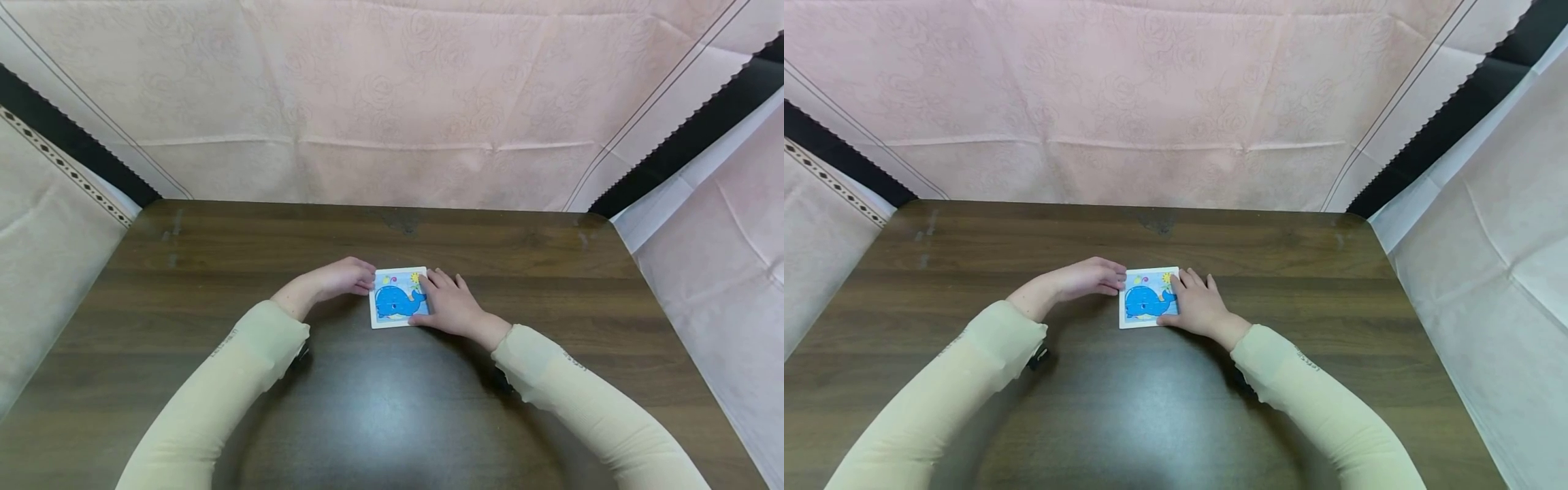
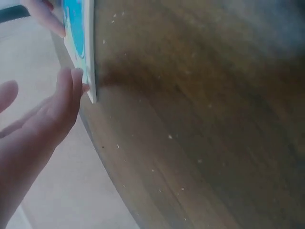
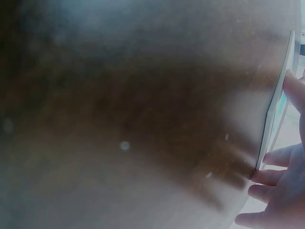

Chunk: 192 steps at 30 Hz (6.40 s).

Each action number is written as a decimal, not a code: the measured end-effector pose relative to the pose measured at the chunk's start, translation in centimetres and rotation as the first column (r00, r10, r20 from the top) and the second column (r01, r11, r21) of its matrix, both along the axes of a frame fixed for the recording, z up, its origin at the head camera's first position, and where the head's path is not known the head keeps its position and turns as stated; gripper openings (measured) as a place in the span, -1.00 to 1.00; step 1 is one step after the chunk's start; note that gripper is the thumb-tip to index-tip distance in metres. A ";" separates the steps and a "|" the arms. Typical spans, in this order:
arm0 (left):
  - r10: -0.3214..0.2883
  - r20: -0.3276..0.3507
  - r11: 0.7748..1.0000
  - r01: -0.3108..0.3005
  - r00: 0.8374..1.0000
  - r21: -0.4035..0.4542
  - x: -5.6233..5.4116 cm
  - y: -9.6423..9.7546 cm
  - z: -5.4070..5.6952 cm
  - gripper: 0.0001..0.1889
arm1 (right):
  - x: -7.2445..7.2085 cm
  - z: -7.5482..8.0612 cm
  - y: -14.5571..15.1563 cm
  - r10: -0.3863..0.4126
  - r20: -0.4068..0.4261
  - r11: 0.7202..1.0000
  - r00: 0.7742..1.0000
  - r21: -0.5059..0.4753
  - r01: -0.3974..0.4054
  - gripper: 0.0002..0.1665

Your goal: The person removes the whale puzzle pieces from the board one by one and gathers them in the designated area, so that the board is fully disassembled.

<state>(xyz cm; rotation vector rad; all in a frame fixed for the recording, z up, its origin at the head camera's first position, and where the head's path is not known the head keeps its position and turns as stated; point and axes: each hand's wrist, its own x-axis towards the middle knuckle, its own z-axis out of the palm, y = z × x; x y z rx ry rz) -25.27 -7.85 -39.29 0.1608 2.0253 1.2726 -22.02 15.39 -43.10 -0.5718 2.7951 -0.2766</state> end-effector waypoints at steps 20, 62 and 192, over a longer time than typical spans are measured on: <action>0.109 0.180 0.952 -0.155 0.977 0.263 -0.6 -1.4 -1.4 -0.46 | -0.1 -0.3 0.1 -0.001 -0.009 1.000 1.000 -0.007 0.001 0.07; -0.056 0.097 0.997 0.060 0.994 -0.046 -0.2 -0.6 -1.3 -0.30 | 0.0 -0.3 0.2 0.007 -0.022 1.000 1.000 -0.004 -0.007 0.05; -0.810 -0.305 0.519 0.371 0.501 -0.770 7.2 2.1 -2.1 0.00 | -3.7 1.7 -0.4 -0.209 0.158 0.963 0.965 -0.137 0.231 -0.65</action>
